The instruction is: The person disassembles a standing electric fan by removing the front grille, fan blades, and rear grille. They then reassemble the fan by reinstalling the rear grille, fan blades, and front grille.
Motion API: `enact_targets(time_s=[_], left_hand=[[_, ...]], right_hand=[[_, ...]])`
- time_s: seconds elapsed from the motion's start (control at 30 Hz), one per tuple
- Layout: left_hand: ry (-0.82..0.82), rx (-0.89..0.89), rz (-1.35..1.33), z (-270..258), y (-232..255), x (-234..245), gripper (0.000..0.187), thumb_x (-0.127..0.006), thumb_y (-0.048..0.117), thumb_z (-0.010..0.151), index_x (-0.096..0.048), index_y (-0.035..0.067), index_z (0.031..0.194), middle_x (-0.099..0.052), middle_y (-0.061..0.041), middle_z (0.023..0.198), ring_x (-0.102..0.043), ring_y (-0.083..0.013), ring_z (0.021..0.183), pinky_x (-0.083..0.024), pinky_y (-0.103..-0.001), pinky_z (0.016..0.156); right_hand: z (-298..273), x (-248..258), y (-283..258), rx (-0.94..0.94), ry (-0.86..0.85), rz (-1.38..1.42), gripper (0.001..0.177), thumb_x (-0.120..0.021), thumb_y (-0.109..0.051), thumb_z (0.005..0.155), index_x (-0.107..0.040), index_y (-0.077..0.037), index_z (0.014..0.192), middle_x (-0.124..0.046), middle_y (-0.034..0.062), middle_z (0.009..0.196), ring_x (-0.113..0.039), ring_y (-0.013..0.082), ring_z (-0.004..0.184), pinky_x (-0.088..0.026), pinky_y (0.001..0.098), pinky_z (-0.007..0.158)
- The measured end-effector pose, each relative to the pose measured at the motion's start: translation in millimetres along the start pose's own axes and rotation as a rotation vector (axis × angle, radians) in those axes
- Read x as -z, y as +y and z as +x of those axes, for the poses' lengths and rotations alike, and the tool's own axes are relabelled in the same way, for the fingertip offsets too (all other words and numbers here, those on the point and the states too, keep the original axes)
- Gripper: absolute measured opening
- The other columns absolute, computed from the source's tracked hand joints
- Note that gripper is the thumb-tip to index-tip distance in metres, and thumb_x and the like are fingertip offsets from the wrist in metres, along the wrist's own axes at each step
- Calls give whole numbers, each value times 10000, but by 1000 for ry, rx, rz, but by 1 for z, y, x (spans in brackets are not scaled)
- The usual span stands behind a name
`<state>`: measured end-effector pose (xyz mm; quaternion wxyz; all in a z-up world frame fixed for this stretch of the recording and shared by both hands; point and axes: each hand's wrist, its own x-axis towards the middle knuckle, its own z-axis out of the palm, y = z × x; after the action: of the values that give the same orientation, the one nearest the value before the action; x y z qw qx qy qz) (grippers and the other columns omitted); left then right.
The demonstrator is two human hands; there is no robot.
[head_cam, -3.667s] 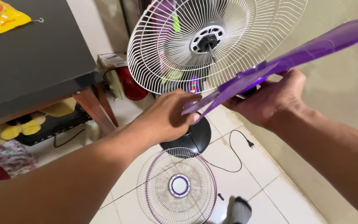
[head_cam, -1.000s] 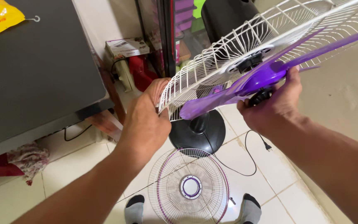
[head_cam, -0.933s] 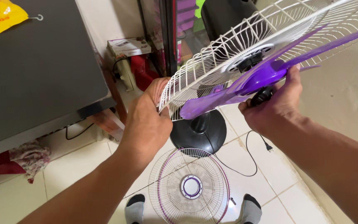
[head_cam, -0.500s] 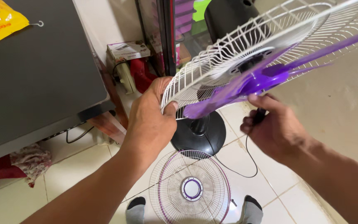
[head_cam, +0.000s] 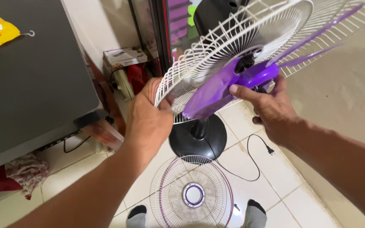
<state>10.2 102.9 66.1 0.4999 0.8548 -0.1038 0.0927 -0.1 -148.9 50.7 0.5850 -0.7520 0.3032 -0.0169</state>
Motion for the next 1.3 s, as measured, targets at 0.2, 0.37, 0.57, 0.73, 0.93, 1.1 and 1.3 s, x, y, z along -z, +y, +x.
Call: enact_targets(time_s=[0.2,0.37,0.57,0.73,0.93,1.1,1.3], left_hand=[[2,93,107,1,11,4,199,-653,89,892,-623,91,1089,-739,-178,992,-671,-443,981,-533,-493,816],[-1,133,231,4,28,2,258,-494,-12,891,-618,110,1081,-717,-212,1004,-641,-476,984,-504,-548,849],[5,144,254,10,28,-1,353,-512,11,859,-666,170,1135,-721,-212,1036,-632,-470,1030,-501,-544,894],[31,226,209,0,37,5,398,-547,76,858,-674,224,1205,-721,-189,1063,-645,-442,1046,-512,-526,905],[-38,82,274,3,18,5,288,-509,64,905,-671,137,1132,-722,-228,1074,-633,-472,1079,-526,-551,901],[-30,203,257,-1,22,5,353,-504,87,917,-638,194,1225,-682,-227,1143,-590,-482,1120,-485,-565,944],[-49,281,235,-4,39,10,382,-477,108,929,-623,240,1257,-705,-189,1124,-610,-450,1122,-494,-553,933]], right_hand=[[2,-5,-1,61,63,45,1129,-888,-343,556,-279,-198,1497,-563,110,1277,-558,242,1143,-446,446,728],[2,-4,12,134,111,132,1082,-910,-244,617,-313,-158,1515,-577,147,1303,-581,345,1078,-437,478,697],[0,5,46,474,307,-115,1004,-912,-165,683,-298,5,1460,-589,149,1238,-598,264,1146,-475,399,1032],[-19,14,62,297,241,163,966,-890,-102,638,-353,-74,1441,-611,140,1179,-587,210,975,-502,375,840],[-6,14,58,259,32,418,896,-798,4,707,-297,-147,1435,-664,90,934,-546,169,715,-425,357,591],[-2,11,58,310,-38,466,869,-771,58,710,-300,-153,1410,-657,86,930,-585,167,714,-437,347,579],[-4,12,54,416,-67,519,753,-726,48,762,-318,-152,1362,-676,85,973,-685,194,825,-442,331,570]])
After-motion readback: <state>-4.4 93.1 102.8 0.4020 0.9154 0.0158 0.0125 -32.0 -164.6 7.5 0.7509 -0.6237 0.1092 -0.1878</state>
